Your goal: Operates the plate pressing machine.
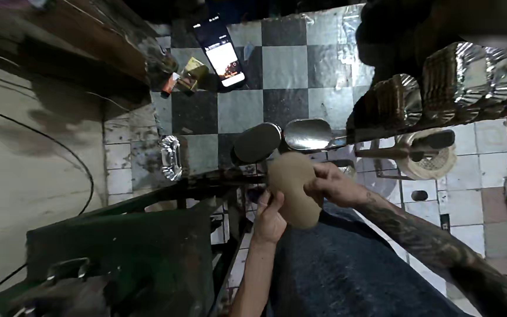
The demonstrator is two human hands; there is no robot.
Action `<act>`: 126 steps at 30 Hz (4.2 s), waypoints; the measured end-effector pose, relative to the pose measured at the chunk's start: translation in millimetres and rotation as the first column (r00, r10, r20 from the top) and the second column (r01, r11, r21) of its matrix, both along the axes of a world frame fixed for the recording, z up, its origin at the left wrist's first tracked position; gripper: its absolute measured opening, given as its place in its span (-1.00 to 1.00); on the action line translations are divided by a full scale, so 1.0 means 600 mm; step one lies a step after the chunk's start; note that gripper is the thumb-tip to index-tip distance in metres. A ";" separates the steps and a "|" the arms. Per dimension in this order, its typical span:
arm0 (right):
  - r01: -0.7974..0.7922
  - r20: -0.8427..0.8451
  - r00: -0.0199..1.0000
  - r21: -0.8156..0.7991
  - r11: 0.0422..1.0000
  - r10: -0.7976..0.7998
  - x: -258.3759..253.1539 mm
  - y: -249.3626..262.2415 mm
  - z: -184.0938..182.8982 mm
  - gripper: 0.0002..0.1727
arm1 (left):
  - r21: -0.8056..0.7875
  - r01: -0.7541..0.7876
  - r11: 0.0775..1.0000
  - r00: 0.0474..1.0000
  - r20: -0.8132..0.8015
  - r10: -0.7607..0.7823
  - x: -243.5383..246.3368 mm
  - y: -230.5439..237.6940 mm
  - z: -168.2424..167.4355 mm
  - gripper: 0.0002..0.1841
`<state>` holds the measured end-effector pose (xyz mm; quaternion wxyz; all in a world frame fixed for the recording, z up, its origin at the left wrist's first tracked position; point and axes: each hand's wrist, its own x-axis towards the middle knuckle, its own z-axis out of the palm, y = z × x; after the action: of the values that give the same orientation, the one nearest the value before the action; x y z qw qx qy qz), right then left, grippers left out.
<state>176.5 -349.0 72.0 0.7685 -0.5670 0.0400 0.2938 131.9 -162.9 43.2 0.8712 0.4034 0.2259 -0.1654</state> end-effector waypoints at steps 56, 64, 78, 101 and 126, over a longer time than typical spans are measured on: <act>-0.052 0.372 -0.474 -0.917 0.396 0.798 -0.315 0.810 -0.064 -0.34 | 0.993 0.089 0.081 0.934 -0.111 0.339 -0.474 0.353 -0.029 -0.65; -0.142 -0.036 -0.619 -0.977 -0.157 0.784 -0.162 0.810 0.145 -0.69 | 0.713 0.091 0.696 0.992 -0.002 -0.127 -0.440 0.209 -0.131 -0.66; 0.116 0.017 0.330 -0.993 -0.023 0.944 -0.007 0.155 0.085 -0.33 | 0.977 0.145 -0.157 0.988 -0.150 -0.023 0.030 0.321 0.018 -0.62; -0.374 -0.090 0.779 -0.861 0.345 0.620 0.082 -0.018 -0.131 -0.60 | 0.914 0.238 -0.329 0.906 -0.331 -0.265 0.264 0.313 -0.047 -0.06; 0.096 0.349 0.585 -0.926 0.364 0.732 0.147 -0.073 -0.175 -0.64 | 0.952 -0.138 -0.272 0.412 -0.194 -0.890 0.255 0.067 -0.103 -0.58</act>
<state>265.0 -392.9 -33.0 0.2128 -0.9349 -0.2500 0.1346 284.7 -122.8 -18.4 0.1536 0.9458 -0.2609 -0.1171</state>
